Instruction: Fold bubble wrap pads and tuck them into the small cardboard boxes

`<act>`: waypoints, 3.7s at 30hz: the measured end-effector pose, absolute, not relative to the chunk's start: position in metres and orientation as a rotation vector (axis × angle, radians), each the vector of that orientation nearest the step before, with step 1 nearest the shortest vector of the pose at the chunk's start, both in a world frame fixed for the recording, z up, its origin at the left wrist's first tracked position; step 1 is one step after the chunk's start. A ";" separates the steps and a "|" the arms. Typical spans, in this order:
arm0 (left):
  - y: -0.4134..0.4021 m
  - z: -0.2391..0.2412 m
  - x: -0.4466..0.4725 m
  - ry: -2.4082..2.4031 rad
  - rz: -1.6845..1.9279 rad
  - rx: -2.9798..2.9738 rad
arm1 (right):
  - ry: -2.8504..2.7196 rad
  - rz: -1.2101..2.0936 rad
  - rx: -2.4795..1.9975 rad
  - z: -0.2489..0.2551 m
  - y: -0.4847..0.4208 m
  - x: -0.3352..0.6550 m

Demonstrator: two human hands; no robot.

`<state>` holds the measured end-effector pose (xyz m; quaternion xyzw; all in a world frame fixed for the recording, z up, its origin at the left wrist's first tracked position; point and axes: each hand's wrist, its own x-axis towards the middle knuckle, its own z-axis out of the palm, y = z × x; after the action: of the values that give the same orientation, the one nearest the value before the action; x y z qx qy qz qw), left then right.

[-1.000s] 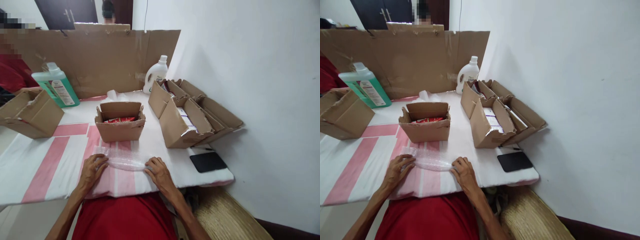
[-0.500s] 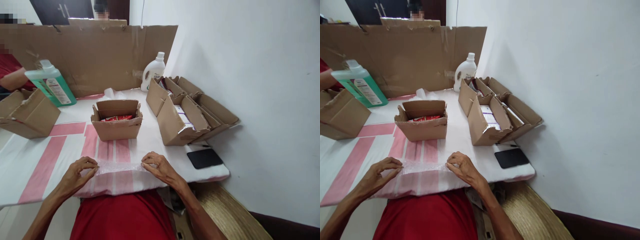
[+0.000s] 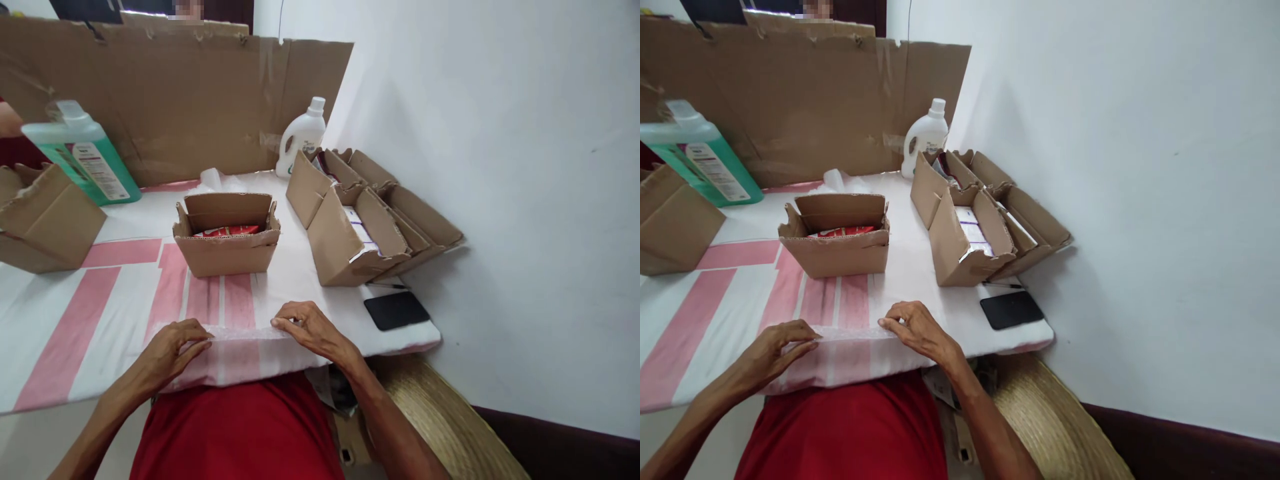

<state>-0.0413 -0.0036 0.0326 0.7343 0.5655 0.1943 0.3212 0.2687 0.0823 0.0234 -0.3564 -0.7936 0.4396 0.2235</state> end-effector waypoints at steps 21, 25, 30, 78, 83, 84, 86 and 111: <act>-0.002 0.041 -0.038 1.773 0.921 2.139 | -1.360 1.907 -1.135 -0.001 0.072 0.261; -0.017 0.026 -0.002 1.644 0.917 2.437 | -1.237 1.905 -1.147 -0.006 0.068 0.254; -0.016 0.014 0.015 1.585 0.943 2.441 | -1.225 1.886 -1.156 -0.005 0.066 0.253; -0.030 -0.076 0.012 1.823 0.618 2.575 | -2.331 0.524 -0.908 0.002 0.021 0.181; -0.016 -0.095 -0.003 1.830 0.581 2.662 | -2.579 0.475 -0.857 -0.041 0.040 0.144; -0.015 -0.093 -0.003 1.827 0.560 2.663 | -2.587 0.477 -0.890 -0.046 0.044 0.149; -0.013 -0.085 -0.003 1.856 0.527 2.635 | -2.589 0.472 -0.999 -0.052 0.053 0.167; -0.076 -0.021 -0.117 2.426 0.579 2.065 | -2.328 0.210 -1.432 -0.051 0.043 0.324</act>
<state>-0.1169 -0.0764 -0.0210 0.6370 0.7483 0.1786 -0.0484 0.3244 0.0429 -0.0511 -0.5119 -0.8323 0.0749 0.1990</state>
